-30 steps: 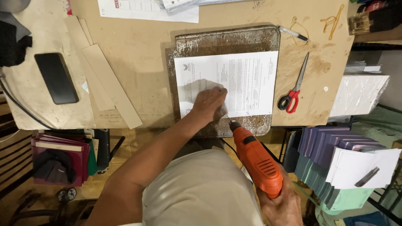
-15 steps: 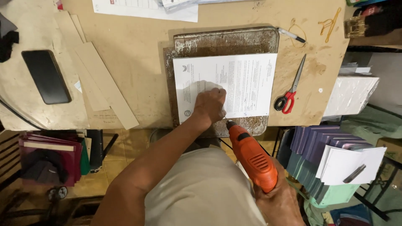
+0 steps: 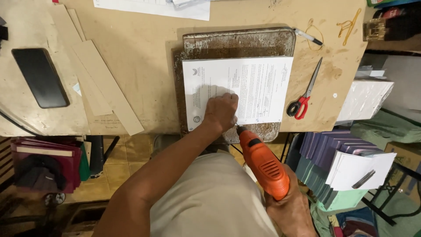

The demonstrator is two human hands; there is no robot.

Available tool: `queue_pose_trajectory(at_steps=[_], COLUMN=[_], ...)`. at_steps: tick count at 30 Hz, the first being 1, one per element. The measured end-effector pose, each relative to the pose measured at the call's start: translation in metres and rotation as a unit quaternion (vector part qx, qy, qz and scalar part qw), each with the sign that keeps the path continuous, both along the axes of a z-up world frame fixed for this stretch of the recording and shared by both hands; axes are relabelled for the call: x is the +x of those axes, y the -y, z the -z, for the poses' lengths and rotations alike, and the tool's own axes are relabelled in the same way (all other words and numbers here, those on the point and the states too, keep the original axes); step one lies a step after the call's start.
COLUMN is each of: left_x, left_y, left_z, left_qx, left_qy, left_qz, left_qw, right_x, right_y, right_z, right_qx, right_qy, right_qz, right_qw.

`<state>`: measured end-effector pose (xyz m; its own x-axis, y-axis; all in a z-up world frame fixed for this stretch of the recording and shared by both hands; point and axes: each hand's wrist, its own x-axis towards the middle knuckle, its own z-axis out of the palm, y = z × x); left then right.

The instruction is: Using a handheld electric drill to create holes in a stack of paper placed on a metal tray for binding.

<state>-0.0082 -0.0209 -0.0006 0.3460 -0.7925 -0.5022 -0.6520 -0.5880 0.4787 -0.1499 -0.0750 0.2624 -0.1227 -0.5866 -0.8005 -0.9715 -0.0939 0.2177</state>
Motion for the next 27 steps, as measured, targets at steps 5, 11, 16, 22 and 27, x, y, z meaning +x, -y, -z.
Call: queue_pose_trajectory(at_steps=[5, 11, 16, 22, 27], left_x=[-0.001, 0.002, -0.004, -0.010, -0.011], left_y=[0.001, 0.002, -0.001, -0.002, -0.005], left_z=[0.003, -0.001, 0.007, 0.017, 0.020], left_qx=[0.008, 0.015, -0.009, -0.041, -0.089], left_qy=[-0.005, -0.022, 0.008, 0.046, 0.022], left_qz=[-0.002, -0.016, -0.018, -0.024, -0.059], left_qw=[1.000, 1.000, 1.000, 0.998, 0.994], right_x=[0.008, 0.008, 0.005, 0.014, -0.014], right_y=[0.001, 0.001, 0.000, 0.001, 0.005], right_z=[0.001, 0.008, 0.014, 0.014, 0.030], right_qx=[0.008, 0.005, 0.006, -0.001, -0.006], right_qy=[-0.007, -0.001, 0.016, -0.013, 0.042], right_qz=[0.008, -0.015, -0.017, -0.040, -0.105], right_qw=[1.000, 1.000, 1.000, 0.999, 0.994])
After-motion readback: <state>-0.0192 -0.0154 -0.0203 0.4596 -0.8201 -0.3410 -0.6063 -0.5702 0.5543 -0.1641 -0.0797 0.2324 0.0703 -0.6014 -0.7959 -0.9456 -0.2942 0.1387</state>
